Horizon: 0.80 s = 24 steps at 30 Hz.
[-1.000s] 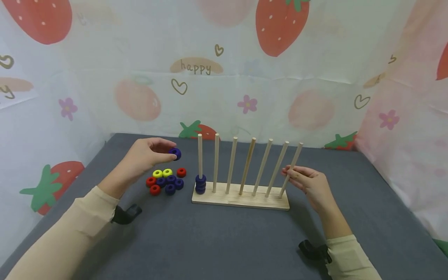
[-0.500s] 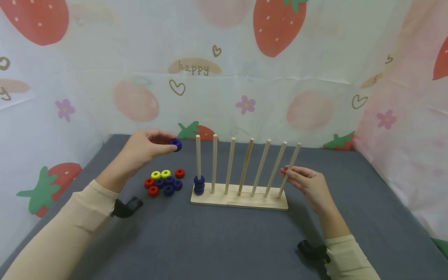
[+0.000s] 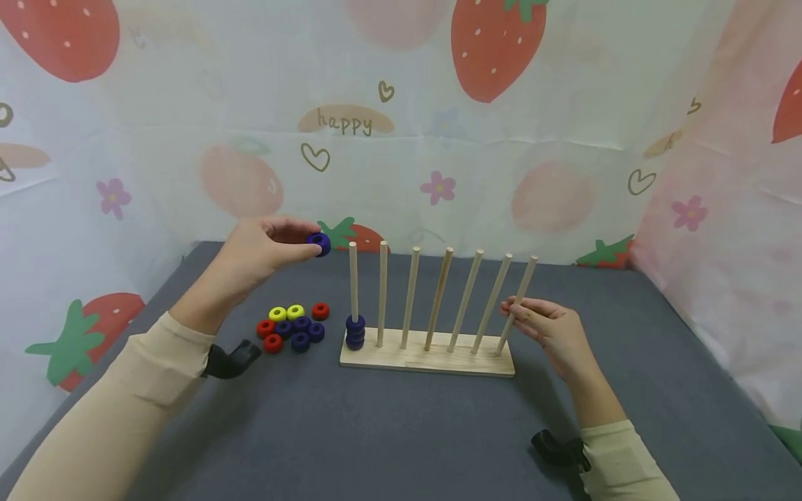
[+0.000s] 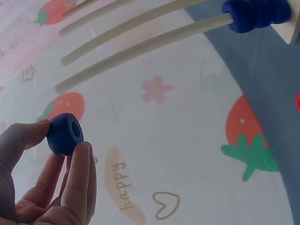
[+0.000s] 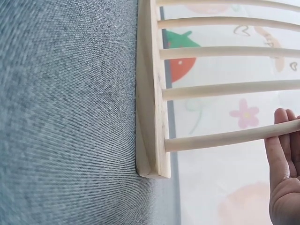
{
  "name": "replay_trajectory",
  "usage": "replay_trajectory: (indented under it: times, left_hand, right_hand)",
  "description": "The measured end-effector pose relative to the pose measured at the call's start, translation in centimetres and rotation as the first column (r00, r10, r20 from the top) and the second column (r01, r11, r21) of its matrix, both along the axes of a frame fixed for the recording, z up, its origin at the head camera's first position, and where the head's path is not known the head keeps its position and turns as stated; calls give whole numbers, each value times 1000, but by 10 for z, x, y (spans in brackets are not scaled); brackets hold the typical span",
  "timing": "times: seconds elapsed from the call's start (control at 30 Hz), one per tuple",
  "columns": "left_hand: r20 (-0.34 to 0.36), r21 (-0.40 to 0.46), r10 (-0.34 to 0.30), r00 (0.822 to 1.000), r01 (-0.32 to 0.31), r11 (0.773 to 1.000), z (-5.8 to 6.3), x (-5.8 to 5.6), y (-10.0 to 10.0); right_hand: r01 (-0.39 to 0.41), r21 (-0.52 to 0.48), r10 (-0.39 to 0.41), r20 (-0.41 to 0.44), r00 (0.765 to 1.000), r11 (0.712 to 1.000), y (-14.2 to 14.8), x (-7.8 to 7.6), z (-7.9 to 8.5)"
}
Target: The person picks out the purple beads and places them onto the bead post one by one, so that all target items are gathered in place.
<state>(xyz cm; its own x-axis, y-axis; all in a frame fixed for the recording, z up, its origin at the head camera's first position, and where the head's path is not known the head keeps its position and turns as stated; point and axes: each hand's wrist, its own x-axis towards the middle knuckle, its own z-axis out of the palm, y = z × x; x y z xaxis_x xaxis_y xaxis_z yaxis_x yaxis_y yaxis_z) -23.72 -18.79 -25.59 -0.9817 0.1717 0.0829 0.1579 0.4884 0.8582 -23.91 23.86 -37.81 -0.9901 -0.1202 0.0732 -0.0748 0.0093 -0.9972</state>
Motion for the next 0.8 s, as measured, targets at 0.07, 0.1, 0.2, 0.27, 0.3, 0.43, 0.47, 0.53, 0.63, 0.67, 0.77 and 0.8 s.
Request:
replay_trajectory:
  times: [0.07, 0.1, 0.2, 0.27, 0.3, 0.43, 0.47, 0.53, 0.63, 0.67, 0.77, 0.8]
  left_hand:
    - [-5, 6, 1, 1000, -1, 1000, 3, 0, 2]
    - [-6, 9, 2, 1000, -1, 1000, 4, 0, 3]
    - [-8, 12, 5, 1000, -4, 1000, 7, 0, 6]
    - [-9, 14, 2, 1000, -2, 1000, 10, 0, 8]
    - [-11, 15, 0, 1000, 0, 1000, 11, 0, 9]
    - [-19, 22, -7, 1000, 7, 1000, 14, 0, 13]
    - [-24, 28, -7, 1000, 8, 1000, 15, 0, 14]
    - [-31, 38, -4, 1000, 5, 999, 16, 0, 17]
    - [-44, 62, 0, 999, 2, 998, 17, 0, 20]
    - [-48, 70, -1, 999, 4, 998, 17, -1, 22]
    - [-54, 87, -10, 998, 15, 996, 17, -2, 24]
    - [-56, 85, -14, 998, 19, 996, 16, -3, 25]
  right_hand:
    - [-1, 6, 1, -3, 1000, 1000, 0, 0, 0]
    - [0, 9, 0, -5, 1000, 1000, 0, 0, 0]
    - [2, 6, -2, -5, 1000, 1000, 0, 0, 0]
    - [3, 5, -3, -4, 1000, 1000, 0, 0, 0]
    - [3, 4, -3, -3, 1000, 1000, 0, 0, 0]
    - [3, 2, -3, 0, 1000, 1000, -1, 0, 0]
    - [3, 2, -3, 0, 1000, 1000, -1, 0, 0]
    - [4, -6, -4, 2, 1000, 1000, -1, 1, 1]
    - [3, -10, -3, -1, 1000, 1000, -1, 1, 1]
    - [3, -11, -3, -1, 1000, 1000, -1, 1, 1]
    - [1, -15, -1, -1, 1000, 1000, -1, 1, 1]
    - [1, -16, -1, 0, 1000, 1000, -1, 1, 1]
